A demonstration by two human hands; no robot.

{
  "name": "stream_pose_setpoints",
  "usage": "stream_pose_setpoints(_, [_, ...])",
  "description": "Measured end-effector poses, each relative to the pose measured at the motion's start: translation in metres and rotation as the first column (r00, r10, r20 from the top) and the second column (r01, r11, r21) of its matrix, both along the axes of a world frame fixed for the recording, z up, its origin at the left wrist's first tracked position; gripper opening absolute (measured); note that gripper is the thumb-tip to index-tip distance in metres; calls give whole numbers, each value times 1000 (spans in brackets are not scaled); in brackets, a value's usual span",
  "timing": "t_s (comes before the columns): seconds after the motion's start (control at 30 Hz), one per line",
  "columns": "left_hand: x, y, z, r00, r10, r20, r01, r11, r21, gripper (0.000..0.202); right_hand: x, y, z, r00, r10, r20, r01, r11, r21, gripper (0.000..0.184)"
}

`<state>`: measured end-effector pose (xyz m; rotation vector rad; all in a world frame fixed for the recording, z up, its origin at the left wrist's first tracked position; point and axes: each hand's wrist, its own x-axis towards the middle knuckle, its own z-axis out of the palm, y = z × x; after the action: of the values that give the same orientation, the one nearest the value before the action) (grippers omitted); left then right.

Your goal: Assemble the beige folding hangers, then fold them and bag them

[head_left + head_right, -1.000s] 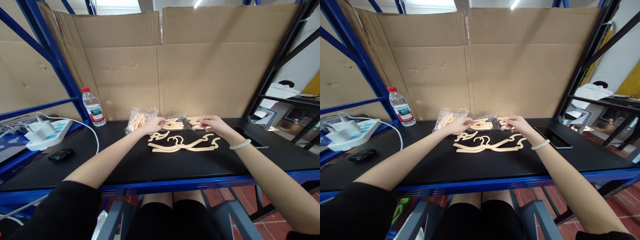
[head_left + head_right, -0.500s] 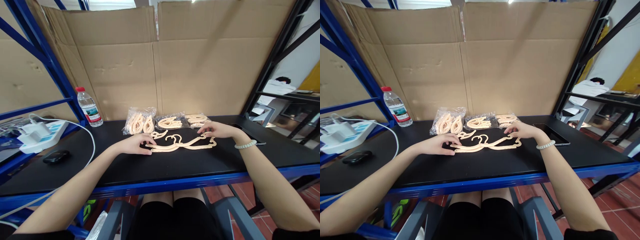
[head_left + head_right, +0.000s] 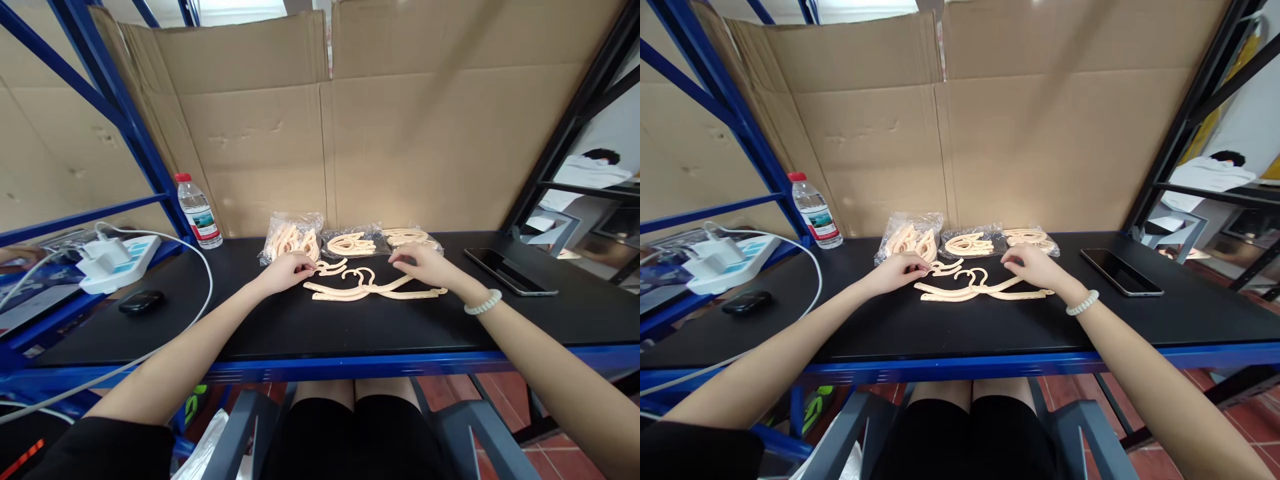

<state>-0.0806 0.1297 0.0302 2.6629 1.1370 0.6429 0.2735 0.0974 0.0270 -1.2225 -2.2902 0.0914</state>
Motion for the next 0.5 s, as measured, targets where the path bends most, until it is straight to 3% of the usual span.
stream_pose_setpoints(0.13, [7,0,-3,1000,-9,-13,10,999,43,30,-41,-17,6,986,168,9,-168,982,90,16])
stream_pose_setpoints(0.3, [12,-2,-8,1000,-12,-10,12,1000,29,28,-87,-27,10,939,262,225,-296,945,135,21])
stream_pose_setpoints(0.4, [15,-3,-9,999,2,44,-2,1000,1,21,-98,-27,6,908,306,286,-347,932,104,21])
stream_pose_setpoints(0.5, [16,-4,-3,992,-6,125,15,997,-69,10,-99,-28,2,912,329,246,-359,929,88,18])
